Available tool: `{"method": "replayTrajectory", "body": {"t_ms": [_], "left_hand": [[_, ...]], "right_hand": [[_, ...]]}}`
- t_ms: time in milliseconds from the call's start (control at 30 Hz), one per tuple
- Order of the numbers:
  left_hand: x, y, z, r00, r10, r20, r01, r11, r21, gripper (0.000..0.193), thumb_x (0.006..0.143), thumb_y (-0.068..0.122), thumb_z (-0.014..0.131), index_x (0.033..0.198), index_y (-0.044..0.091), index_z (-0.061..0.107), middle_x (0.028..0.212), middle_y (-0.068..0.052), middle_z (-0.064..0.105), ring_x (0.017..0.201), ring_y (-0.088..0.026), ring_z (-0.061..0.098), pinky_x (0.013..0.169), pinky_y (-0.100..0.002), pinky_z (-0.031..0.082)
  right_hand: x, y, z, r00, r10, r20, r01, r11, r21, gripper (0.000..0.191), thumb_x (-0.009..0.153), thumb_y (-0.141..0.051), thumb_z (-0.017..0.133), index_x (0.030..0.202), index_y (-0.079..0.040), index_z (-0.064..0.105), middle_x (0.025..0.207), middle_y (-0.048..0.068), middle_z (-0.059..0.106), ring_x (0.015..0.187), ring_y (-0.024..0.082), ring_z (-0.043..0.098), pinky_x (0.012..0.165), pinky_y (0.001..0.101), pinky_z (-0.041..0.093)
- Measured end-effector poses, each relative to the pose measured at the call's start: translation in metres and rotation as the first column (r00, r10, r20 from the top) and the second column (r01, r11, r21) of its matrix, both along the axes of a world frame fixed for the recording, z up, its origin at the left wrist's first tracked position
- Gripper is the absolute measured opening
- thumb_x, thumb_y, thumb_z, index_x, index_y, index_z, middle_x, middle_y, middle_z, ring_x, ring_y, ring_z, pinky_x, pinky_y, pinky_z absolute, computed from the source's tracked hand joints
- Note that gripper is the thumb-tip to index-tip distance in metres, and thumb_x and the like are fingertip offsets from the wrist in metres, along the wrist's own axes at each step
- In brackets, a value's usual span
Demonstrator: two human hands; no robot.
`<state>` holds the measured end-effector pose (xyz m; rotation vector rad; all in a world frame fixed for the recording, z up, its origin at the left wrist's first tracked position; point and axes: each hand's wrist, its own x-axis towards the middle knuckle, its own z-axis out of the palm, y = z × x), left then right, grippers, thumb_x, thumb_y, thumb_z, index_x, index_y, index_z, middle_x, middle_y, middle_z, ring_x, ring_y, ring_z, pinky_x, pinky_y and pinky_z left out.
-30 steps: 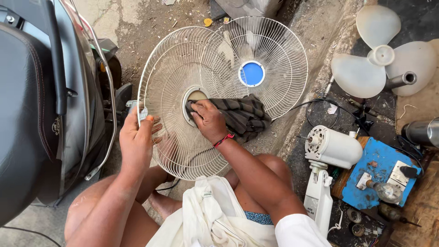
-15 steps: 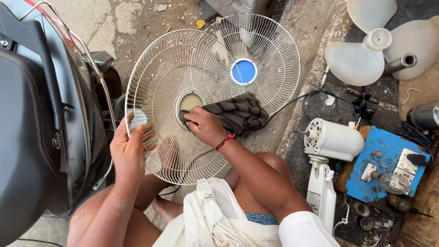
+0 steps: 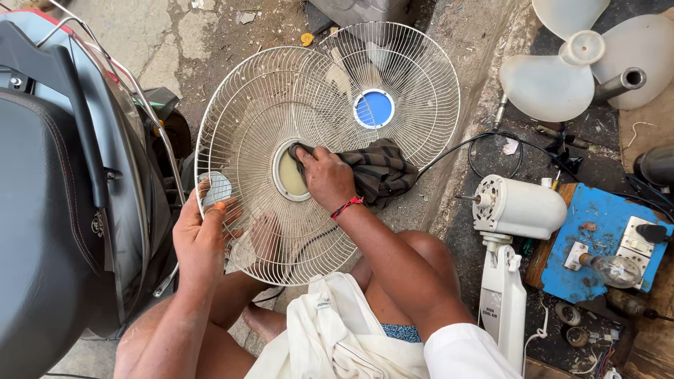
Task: The person wipes a white plastic fan blade with a dark cloth, rotating it to clean each blade and the central hub. They then place the blade down and wipe the inner surface of a white metal fan cage with the same cloth.
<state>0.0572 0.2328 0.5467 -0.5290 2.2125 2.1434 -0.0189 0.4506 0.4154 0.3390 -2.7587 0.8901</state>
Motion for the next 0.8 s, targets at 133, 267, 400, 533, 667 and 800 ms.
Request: {"method": "replayTrajectory", "body": {"t_ms": [133,267,400,533,667,800], "left_hand": [[0.002,0.003,0.0,1.0,-0.006,-0.017,0.006,1.0,-0.025,0.048,0.102,0.008,0.053,0.15,0.005,0.051,0.117,-0.006,0.069,0.095,-0.011,0.07,0.072,-0.028,0.06],[0.001,0.004,0.004,0.982,-0.064,-0.18,0.057,0.997,-0.044,0.044,0.106,0.005,0.053,0.15,0.0,0.054,0.122,-0.007,0.069,0.104,-0.009,0.067,0.088,-0.025,0.059],[0.0,0.002,0.01,0.995,0.006,-0.1,-0.009,1.0,-0.026,0.044,0.104,0.006,0.053,0.148,0.001,0.055,0.116,-0.006,0.07,0.093,-0.009,0.066,0.072,-0.024,0.057],[-0.002,0.003,0.011,0.998,-0.004,-0.066,0.0,0.998,-0.062,0.046,0.102,0.006,0.052,0.148,0.003,0.053,0.116,-0.003,0.069,0.093,-0.007,0.067,0.07,-0.024,0.057],[0.001,0.001,0.009,0.993,-0.035,-0.117,0.034,0.999,-0.004,0.047,0.103,0.004,0.054,0.151,0.002,0.052,0.117,-0.003,0.068,0.095,-0.007,0.065,0.075,-0.023,0.057],[0.002,0.002,0.007,0.984,-0.038,-0.173,0.039,0.999,0.0,0.046,0.104,0.002,0.054,0.15,0.001,0.054,0.12,-0.004,0.068,0.098,-0.007,0.065,0.079,-0.023,0.057]], "right_hand": [[-0.004,-0.003,-0.007,0.999,0.001,0.043,0.004,0.991,-0.137,0.037,0.092,-0.014,0.065,0.129,-0.015,0.071,0.098,0.008,0.064,0.087,0.031,0.068,0.077,0.0439,0.056],[0.0,-0.007,-0.008,0.99,0.138,-0.04,-0.143,0.921,-0.362,0.031,0.094,-0.014,0.066,0.125,-0.014,0.071,0.104,0.008,0.065,0.09,0.032,0.069,0.077,0.0427,0.056],[0.018,-0.004,-0.001,0.957,0.29,-0.017,-0.28,0.909,-0.308,0.032,0.092,-0.013,0.066,0.123,-0.017,0.072,0.099,0.007,0.064,0.088,0.03,0.069,0.075,0.0427,0.056],[0.013,-0.002,0.005,0.969,0.229,-0.095,-0.241,0.959,-0.149,0.036,0.092,-0.012,0.065,0.127,-0.02,0.072,0.095,0.006,0.062,0.086,0.029,0.068,0.073,0.0424,0.056],[-0.004,0.001,0.009,0.996,0.049,-0.073,-0.053,0.997,-0.063,0.036,0.094,-0.013,0.064,0.128,-0.022,0.072,0.093,0.006,0.062,0.081,0.029,0.067,0.071,0.0427,0.057],[-0.005,0.002,0.013,1.0,0.009,-0.019,-0.009,1.0,-0.004,0.038,0.091,-0.013,0.064,0.127,-0.021,0.072,0.09,0.008,0.062,0.077,0.029,0.068,0.068,0.0433,0.057]]}}
